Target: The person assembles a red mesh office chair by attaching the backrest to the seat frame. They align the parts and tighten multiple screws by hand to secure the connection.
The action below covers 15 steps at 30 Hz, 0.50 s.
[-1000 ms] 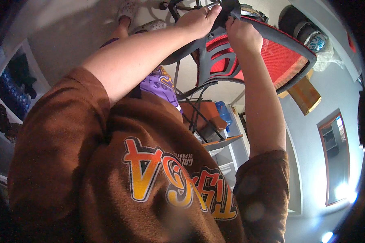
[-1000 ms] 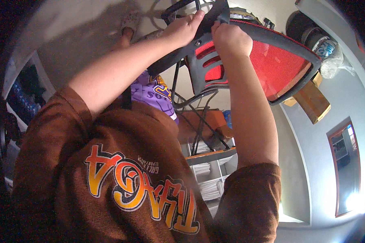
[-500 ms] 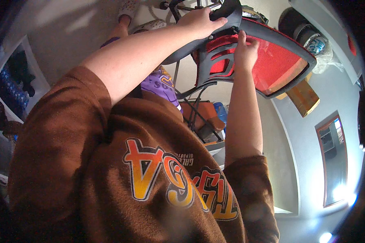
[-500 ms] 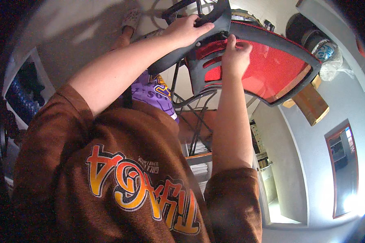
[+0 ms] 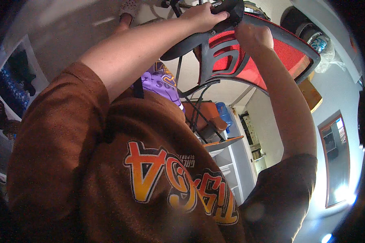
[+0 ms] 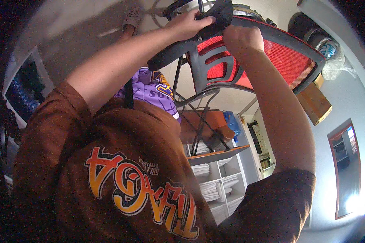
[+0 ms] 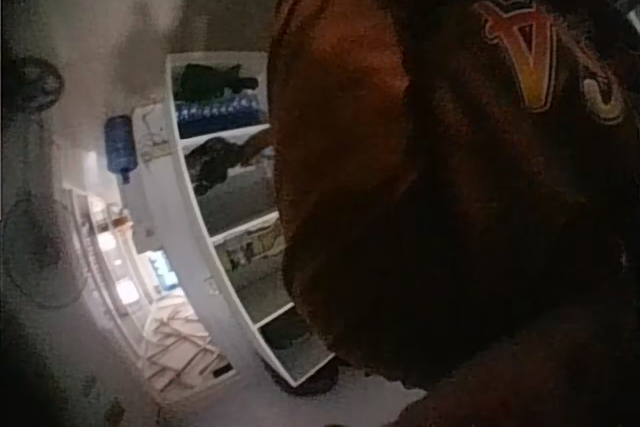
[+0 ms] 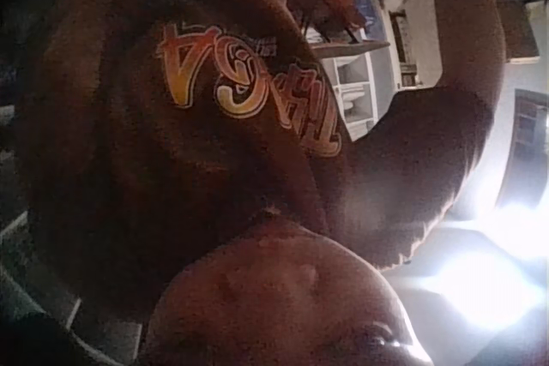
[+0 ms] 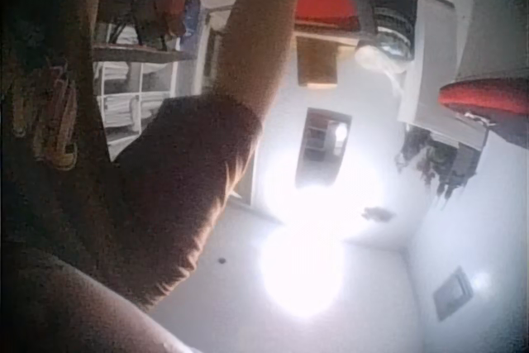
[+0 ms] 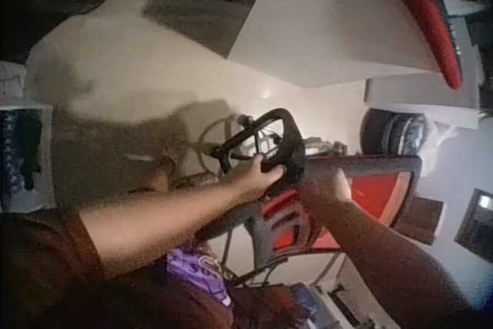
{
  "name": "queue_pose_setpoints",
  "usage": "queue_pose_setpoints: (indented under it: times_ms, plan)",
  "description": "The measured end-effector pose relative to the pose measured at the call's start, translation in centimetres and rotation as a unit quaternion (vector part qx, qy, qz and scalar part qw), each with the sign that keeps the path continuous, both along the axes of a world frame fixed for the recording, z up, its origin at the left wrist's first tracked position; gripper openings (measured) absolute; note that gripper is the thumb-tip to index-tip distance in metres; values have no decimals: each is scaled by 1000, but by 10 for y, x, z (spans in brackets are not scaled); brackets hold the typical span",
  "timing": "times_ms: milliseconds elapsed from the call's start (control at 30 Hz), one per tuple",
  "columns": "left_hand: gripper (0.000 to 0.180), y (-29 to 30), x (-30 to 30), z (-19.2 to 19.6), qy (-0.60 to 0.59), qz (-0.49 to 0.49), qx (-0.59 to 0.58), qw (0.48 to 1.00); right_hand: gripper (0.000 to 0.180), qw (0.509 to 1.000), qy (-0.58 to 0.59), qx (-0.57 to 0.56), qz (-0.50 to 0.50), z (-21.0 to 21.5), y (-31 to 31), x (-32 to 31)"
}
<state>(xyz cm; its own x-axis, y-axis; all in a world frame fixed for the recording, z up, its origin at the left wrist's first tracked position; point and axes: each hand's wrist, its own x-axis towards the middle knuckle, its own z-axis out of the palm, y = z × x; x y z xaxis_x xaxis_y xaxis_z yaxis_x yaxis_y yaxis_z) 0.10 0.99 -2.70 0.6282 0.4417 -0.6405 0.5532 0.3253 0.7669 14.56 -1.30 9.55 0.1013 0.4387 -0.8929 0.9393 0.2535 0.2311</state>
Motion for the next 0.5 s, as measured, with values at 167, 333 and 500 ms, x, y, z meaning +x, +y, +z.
queue_pose_setpoints:
  times_ms: [167,333,500]
  plan:
    - [78,2,3,20,53,-2,25,998,28,986,-36,16,-161,1,4,-15]
    - [83,4,3,30,74,-22,6,997,31,924,4,131,-359,-38,-32,-20]
    - [78,2,-2,26,56,-16,7,998,32,891,54,191,-408,-34,-36,-26]
